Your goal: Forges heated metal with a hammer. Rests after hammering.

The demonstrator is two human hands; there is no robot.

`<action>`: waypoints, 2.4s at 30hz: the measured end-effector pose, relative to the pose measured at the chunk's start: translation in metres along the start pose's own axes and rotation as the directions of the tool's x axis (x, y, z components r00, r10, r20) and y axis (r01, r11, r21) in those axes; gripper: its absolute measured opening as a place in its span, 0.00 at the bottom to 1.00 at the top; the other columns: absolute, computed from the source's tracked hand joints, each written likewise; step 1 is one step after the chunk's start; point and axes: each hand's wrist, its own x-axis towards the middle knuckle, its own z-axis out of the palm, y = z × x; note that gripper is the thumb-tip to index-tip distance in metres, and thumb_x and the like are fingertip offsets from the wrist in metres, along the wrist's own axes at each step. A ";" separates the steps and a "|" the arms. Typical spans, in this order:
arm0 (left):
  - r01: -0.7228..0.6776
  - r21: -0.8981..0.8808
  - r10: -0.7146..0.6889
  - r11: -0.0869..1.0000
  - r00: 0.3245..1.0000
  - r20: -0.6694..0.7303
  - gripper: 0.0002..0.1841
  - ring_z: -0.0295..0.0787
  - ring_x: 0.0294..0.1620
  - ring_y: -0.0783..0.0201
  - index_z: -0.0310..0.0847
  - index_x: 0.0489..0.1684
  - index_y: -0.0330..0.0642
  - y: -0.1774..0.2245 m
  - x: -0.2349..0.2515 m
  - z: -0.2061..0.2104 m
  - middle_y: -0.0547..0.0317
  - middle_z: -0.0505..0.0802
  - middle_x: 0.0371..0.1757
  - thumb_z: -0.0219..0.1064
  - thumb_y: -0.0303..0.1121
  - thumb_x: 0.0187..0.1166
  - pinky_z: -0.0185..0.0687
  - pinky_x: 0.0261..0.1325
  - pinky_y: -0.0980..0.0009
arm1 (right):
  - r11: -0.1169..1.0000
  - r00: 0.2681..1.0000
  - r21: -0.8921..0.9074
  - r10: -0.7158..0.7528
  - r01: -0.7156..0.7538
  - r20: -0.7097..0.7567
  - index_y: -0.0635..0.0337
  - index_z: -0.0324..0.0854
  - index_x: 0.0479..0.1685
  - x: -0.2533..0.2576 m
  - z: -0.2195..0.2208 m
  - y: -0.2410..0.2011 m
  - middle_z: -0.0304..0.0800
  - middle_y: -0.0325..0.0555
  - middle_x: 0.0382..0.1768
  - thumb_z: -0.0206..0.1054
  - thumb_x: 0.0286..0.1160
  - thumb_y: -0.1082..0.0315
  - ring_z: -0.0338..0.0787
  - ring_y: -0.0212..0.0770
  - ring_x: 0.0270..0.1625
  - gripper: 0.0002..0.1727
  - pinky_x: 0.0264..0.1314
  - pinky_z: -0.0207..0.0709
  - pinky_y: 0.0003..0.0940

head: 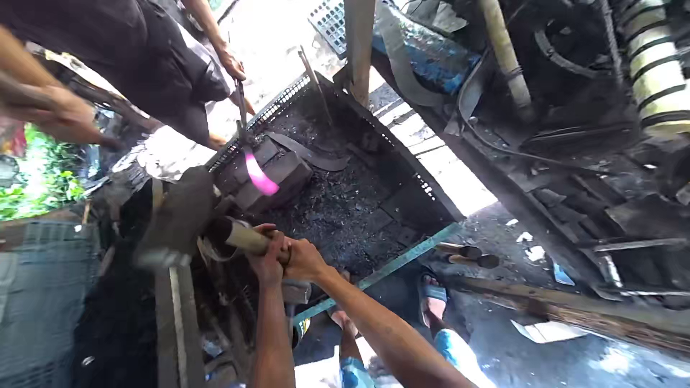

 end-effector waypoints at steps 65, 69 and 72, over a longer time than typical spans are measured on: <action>-0.441 -0.049 0.425 0.896 0.822 0.380 0.26 0.91 0.33 0.63 0.84 0.64 0.48 0.220 -0.013 0.017 0.61 0.93 0.33 0.83 0.42 0.67 0.91 0.46 0.63 | 0.774 0.750 -0.009 -0.617 0.633 -0.240 0.60 0.88 0.39 -0.048 -0.056 -0.174 0.94 0.48 0.36 0.82 0.47 0.52 0.94 0.49 0.43 0.24 0.48 0.85 0.54; -0.604 -0.016 0.563 0.797 0.733 0.382 0.19 0.90 0.33 0.66 0.86 0.55 0.51 0.239 0.064 0.023 0.67 0.92 0.32 0.77 0.50 0.72 0.89 0.44 0.63 | 0.628 0.573 -0.111 -0.758 0.770 -0.311 0.58 0.88 0.34 0.032 -0.092 -0.217 0.91 0.43 0.30 0.84 0.41 0.60 0.91 0.45 0.35 0.19 0.38 0.84 0.50; -0.339 0.082 0.317 0.937 0.926 0.207 0.23 0.90 0.40 0.68 0.81 0.62 0.47 0.059 0.079 0.015 0.64 0.93 0.43 0.79 0.45 0.73 0.91 0.47 0.67 | 0.934 0.919 -0.064 -0.358 0.352 -0.164 0.50 0.89 0.51 0.065 -0.055 -0.069 0.95 0.39 0.42 0.83 0.54 0.52 0.93 0.42 0.46 0.24 0.50 0.89 0.52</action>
